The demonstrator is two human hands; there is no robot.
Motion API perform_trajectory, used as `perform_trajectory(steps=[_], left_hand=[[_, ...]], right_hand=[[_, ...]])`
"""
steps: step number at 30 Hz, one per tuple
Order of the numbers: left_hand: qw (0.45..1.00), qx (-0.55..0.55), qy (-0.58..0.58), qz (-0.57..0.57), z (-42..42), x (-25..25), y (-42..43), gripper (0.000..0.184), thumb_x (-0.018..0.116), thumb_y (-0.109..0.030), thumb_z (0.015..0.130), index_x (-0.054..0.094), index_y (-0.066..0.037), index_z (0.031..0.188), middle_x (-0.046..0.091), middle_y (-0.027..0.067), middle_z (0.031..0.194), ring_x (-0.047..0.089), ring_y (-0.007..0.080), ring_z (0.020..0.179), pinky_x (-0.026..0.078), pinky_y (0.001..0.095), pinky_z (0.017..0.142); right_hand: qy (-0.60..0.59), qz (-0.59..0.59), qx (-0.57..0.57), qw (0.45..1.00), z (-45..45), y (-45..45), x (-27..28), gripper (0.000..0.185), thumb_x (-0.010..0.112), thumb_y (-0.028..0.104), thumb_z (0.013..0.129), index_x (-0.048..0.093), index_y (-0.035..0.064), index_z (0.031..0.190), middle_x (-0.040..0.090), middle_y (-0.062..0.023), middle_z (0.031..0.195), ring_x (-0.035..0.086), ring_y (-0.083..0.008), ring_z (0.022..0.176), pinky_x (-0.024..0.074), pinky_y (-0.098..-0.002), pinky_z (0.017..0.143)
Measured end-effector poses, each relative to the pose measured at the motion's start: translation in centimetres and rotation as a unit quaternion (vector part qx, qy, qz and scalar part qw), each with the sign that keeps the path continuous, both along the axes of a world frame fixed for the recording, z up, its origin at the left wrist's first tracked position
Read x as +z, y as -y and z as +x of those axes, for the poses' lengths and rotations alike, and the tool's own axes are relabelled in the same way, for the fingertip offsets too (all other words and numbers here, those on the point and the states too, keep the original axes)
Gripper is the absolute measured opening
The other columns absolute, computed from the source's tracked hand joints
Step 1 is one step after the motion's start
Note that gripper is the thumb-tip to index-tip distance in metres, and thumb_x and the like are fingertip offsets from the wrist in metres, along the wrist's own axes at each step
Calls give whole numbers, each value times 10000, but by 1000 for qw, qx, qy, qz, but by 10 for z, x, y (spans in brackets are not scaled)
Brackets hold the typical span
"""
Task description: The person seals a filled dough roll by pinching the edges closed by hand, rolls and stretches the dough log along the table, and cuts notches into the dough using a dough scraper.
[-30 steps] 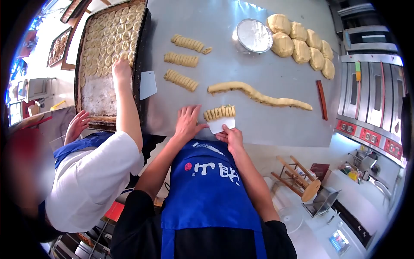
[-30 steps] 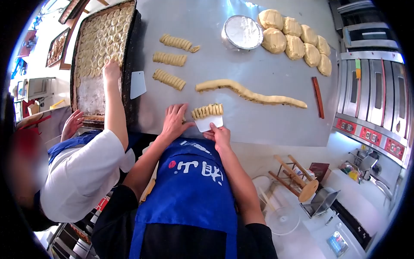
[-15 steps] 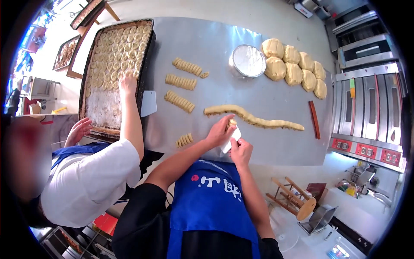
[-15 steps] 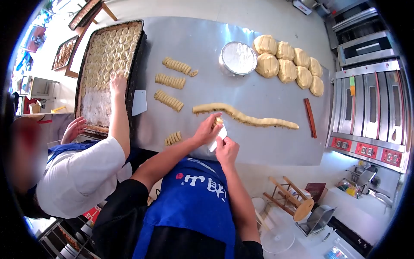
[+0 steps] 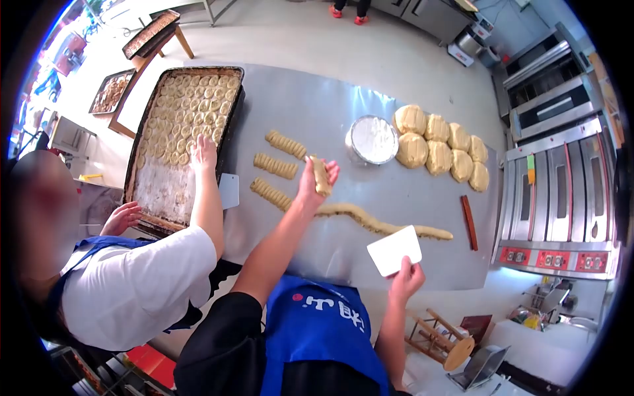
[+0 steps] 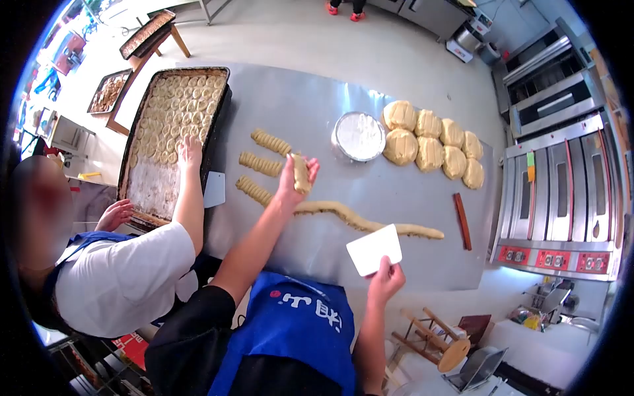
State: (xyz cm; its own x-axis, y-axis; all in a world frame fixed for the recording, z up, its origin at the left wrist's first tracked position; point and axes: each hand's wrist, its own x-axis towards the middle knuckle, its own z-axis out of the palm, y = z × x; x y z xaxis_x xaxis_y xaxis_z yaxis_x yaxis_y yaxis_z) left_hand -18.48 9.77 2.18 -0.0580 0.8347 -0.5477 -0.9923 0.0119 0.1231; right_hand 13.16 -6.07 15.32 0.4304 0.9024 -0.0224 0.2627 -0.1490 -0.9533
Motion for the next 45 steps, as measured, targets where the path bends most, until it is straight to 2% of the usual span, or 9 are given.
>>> perform_trajectory(steps=[7,14,19,21,31,35,37,39,45], left_hand=[[952,151,-214,-155,-97,45,-124,744,513,-668,1088,374,-74,1513,576,251,1409,719,410,1140,641,515,957],[680,100,-634,-356,-71,32,-89,838,639,-550,1067,314,-93,1691,517,243,1593,554,389,1426,486,513,1160],[771,125,-609,-134,-35,-7,108,279,635,-120,1115,640,-15,1374,723,65,1154,683,139,1114,545,285,997],[664,150,-696,-228,-29,-27,194,225,670,-152,1097,690,-22,1280,721,41,984,671,114,907,562,296,844],[678,31,-660,-323,-9,-14,339,239,690,-149,1083,717,12,1258,734,79,1106,697,154,923,582,311,888],[576,-32,-763,-291,-6,-6,309,453,805,-290,980,694,-5,1313,690,222,1154,699,359,1034,591,454,911],[353,-79,-883,-300,-14,0,296,561,832,-386,962,691,-30,1371,681,208,1180,704,280,1022,588,410,878],[357,-96,-876,-310,-26,-4,288,640,860,-458,919,694,-37,1372,708,222,1155,721,305,991,587,431,868],[879,-95,-416,-213,-33,-1,273,396,787,-272,1009,700,5,1278,721,45,1048,672,123,913,552,293,739]], right_hand=[[-63,-92,-74,991,29,34,-8,293,648,215,1040,710,-69,1004,725,-111,855,687,-205,597,518,-333,425],[-117,-97,-32,988,22,16,-12,309,654,238,1036,701,-67,1053,728,-117,867,694,-205,609,508,-329,422],[-131,-95,20,987,30,-4,-39,302,702,220,1045,713,-64,1146,751,-110,966,711,-180,737,519,-334,472],[-133,-166,90,973,28,-10,-47,304,717,247,1046,730,-45,1132,755,-104,948,723,-189,706,573,-345,513],[-40,-473,406,781,-82,14,-134,287,806,182,991,738,-91,939,757,-168,780,753,-226,600,628,-337,518],[-94,-484,403,771,-181,48,-151,253,802,166,989,782,-81,941,776,-151,754,771,-224,618,622,-360,546],[-73,-435,433,786,-212,58,-152,283,820,187,967,779,-79,878,781,-167,736,779,-235,620,616,-370,569],[5,-337,503,796,-222,57,-140,289,778,177,982,748,-67,829,766,-133,707,771,-236,611,634,-381,576],[168,-64,530,829,-201,33,-77,364,723,317,948,735,-6,782,676,-255,728,705,-453,686,545,-524,632]])
